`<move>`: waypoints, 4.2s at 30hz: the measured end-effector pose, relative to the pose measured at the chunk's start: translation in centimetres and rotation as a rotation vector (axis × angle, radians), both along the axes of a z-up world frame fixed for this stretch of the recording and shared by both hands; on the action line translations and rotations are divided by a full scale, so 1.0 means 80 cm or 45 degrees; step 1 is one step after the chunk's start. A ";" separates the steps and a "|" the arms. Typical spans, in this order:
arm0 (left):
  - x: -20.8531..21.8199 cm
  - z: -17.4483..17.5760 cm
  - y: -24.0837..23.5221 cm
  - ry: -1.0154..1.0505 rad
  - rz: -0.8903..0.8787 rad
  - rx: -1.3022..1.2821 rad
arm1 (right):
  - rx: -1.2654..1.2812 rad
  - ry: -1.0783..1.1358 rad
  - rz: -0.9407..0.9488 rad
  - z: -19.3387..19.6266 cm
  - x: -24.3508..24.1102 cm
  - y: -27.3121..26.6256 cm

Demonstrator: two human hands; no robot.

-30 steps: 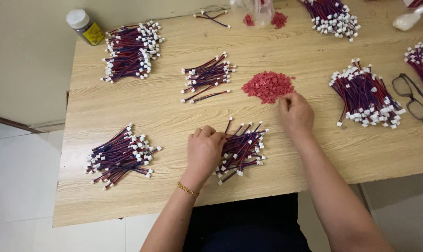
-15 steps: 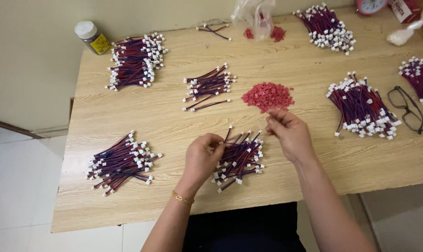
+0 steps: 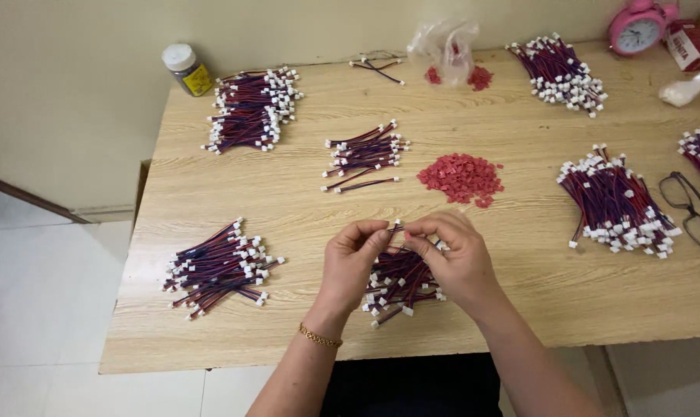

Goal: Assembling small cable harnesses by attaching red plastic connectors to the wire ends

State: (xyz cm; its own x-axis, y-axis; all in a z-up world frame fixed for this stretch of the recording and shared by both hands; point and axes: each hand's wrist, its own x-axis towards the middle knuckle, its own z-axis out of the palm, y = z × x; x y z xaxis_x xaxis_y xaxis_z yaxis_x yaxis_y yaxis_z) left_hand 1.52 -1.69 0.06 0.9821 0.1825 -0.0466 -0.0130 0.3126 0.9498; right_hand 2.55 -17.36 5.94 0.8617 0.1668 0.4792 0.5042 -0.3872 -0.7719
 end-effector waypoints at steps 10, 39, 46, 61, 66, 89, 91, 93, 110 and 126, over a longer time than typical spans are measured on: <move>-0.009 -0.005 0.002 0.023 -0.091 -0.310 | -0.111 -0.176 0.041 0.001 -0.003 0.012; -0.011 0.001 0.020 -0.055 -0.267 -0.264 | -0.103 -0.133 0.168 0.038 -0.021 0.014; -0.008 -0.005 0.022 -0.055 -0.263 -0.244 | -0.261 -0.202 0.188 0.044 -0.017 0.008; -0.015 -0.016 0.021 -0.002 -0.352 -0.329 | -0.154 0.036 0.289 0.033 -0.019 0.008; -0.017 -0.014 0.023 -0.011 -0.354 -0.375 | -0.010 0.195 0.355 0.002 -0.012 0.009; 0.078 -0.014 0.059 0.025 -0.120 0.182 | -0.082 0.339 -0.276 -0.083 0.066 -0.091; 0.108 -0.050 0.070 0.009 -0.019 0.219 | -0.374 0.289 -0.464 -0.116 0.085 -0.128; 0.134 -0.078 0.080 0.013 0.110 0.321 | -0.531 0.394 -0.584 -0.146 0.093 -0.151; 0.003 -0.027 0.050 -0.300 -0.251 1.477 | -0.857 0.073 -0.648 -0.150 0.107 -0.135; -0.025 -0.047 0.034 -0.429 -0.166 1.909 | -0.283 0.125 -0.603 -0.164 0.110 -0.147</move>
